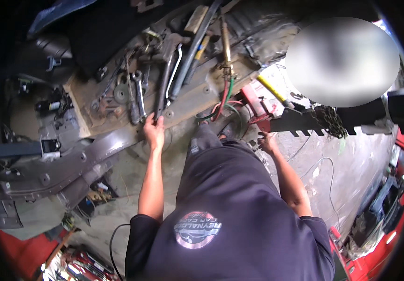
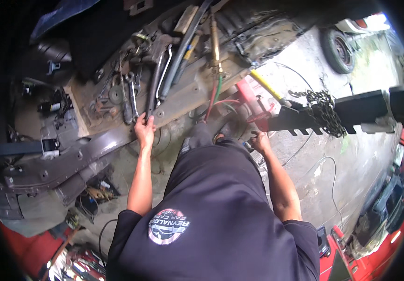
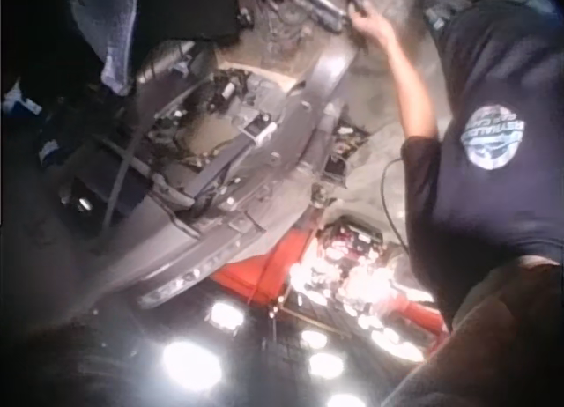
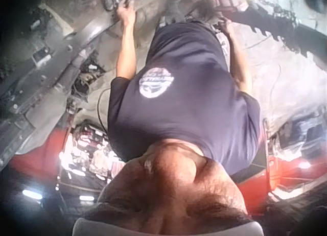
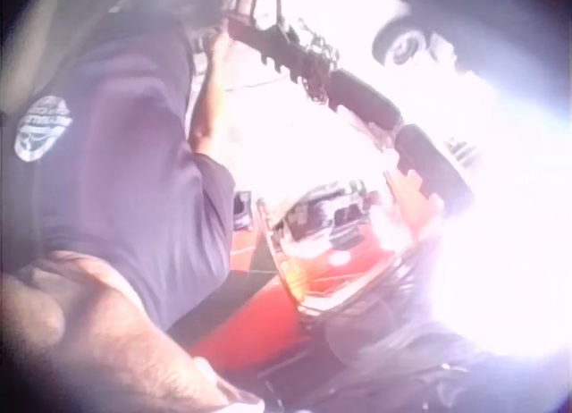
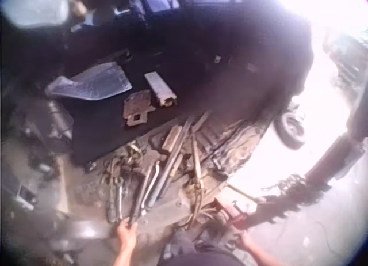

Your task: The person uses a metal bar and a mallet to hammer on the exposed chassis of a vehicle. The person hits the bar with the mallet repeatedly and uses their hands to move the bar along the metal frame.

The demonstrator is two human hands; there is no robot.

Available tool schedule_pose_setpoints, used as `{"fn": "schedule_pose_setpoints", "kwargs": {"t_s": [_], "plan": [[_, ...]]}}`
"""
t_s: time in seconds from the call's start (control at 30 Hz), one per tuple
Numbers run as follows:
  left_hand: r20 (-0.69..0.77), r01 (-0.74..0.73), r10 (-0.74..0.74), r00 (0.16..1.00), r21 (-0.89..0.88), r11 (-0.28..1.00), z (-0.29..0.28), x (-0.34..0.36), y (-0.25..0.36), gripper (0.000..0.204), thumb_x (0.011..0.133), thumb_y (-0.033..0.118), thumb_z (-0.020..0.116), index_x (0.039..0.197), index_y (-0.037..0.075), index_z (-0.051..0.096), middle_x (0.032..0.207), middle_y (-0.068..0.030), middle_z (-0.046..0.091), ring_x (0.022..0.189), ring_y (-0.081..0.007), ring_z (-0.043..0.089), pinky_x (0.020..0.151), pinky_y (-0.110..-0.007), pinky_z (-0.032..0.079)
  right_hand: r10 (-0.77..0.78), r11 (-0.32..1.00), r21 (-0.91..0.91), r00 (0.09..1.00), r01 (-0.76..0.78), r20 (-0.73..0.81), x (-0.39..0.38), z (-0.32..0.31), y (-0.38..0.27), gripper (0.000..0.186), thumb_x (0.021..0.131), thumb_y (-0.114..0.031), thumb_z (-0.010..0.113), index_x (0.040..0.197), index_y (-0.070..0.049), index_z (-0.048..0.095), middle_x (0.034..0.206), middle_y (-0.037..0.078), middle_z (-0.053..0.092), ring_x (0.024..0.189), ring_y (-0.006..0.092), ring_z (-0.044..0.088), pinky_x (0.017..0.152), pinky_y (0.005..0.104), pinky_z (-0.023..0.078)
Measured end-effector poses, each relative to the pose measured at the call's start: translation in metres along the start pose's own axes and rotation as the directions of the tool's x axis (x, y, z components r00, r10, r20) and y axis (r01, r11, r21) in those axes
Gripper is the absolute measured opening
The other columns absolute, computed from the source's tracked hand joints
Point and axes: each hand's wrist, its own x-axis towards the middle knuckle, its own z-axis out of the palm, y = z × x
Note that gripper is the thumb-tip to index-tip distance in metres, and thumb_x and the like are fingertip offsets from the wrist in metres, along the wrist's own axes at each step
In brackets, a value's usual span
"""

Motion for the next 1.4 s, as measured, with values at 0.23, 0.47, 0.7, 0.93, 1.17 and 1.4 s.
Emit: {"fn": "schedule_pose_setpoints", "kwargs": {"t_s": [0.23, 0.47, 0.7, 0.93, 1.17, 1.4], "plan": [[0.034, -0.086, 0.08, 0.996, 0.26, 0.962, -0.008, 0.014, -0.019, 0.032, 0.094, 0.017, 0.074, 0.113, -0.007, 0.068, 0.08, -0.0123, 0.071, 0.069, -0.0201, 0.063, 0.067, -0.038, 0.05, -0.168, 0.966, -0.211, 0.984, 0.152, -0.061, -0.014, 0.013, -0.013, 0.047, 0.084, -0.016, 0.066, 0.13, -0.005, 0.068, 0.098, 0.022, 0.074, 0.088, 0.0316, 0.073, 0.081, 0.0422, 0.059], [-0.047, -0.283, 0.414, 0.909, 0.66, 0.696, 0.019, -0.032, 0.041, 0.044, 0.091, 0.009, 0.068, 0.133, -0.001, 0.057, 0.119, -0.0232, 0.057, 0.115, -0.0401, 0.055, 0.099, -0.051, 0.042, -0.368, 0.921, -0.223, 0.9, 0.319, -0.234, -0.023, 0.019, 0.043, 0.045, 0.085, -0.016, 0.06, 0.126, 0.0, 0.068, 0.087, 0.019, 0.076, 0.073, 0.0242, 0.075, 0.073, 0.0386, 0.061], [0.342, -0.652, 0.567, 0.75, 0.53, 0.543, 0.064, -0.074, 0.047, 0.043, 0.089, 0.009, 0.067, 0.13, 0.001, 0.058, 0.13, -0.019, 0.056, 0.123, -0.0403, 0.053, 0.104, -0.054, 0.041, -0.111, 0.982, -0.169, 0.979, 0.082, -0.17, -0.03, 0.023, 0.072, 0.038, 0.088, -0.009, 0.059, 0.123, -0.004, 0.071, 0.086, 0.017, 0.076, 0.071, 0.0232, 0.074, 0.068, 0.0382, 0.061], [0.523, -0.703, 0.469, 0.711, 0.521, 0.484, 0.088, -0.069, 0.032, 0.066, 0.089, 0.015, 0.07, 0.148, 0.0, 0.045, 0.157, -0.0255, 0.034, 0.147, -0.0449, 0.032, 0.12, -0.055, 0.029, -0.282, 0.931, -0.292, 0.942, 0.221, -0.184, -0.039, 0.023, 0.049, 0.038, 0.089, -0.009, 0.059, 0.125, 0.001, 0.068, 0.088, 0.017, 0.076, 0.068, 0.0215, 0.073, 0.065, 0.037, 0.06], [0.601, -0.693, 0.347, 0.72, 0.598, 0.402, 0.089, -0.057, 0.055, 0.066, 0.091, 0.022, 0.069, 0.147, -0.003, 0.046, 0.161, -0.027, 0.032, 0.149, -0.0443, 0.031, 0.12, -0.058, 0.028, -0.172, 0.984, -0.063, 0.976, 0.164, -0.133, -0.024, 0.027, 0.042, 0.048, 0.087, -0.009, 0.058, 0.132, 0.008, 0.062, 0.102, 0.021, 0.076, 0.067, 0.0201, 0.072, 0.061, 0.0357, 0.059], [0.582, -0.486, 0.227, 0.781, 0.338, 0.806, 0.066, -0.049, 0.076, 0.029, 0.097, 0.025, 0.062, 0.107, 0.0, 0.071, 0.091, -0.0249, 0.072, 0.09, -0.0431, 0.071, 0.079, -0.051, 0.055, -0.29, 0.911, -0.35, 0.943, 0.219, -0.162, -0.015, 0.033, 0.042, 0.045, 0.085, -0.013, 0.062, 0.127, 0.002, 0.068, 0.094, 0.02, 0.077, 0.077, 0.0247, 0.076, 0.077, 0.0389, 0.06]]}}
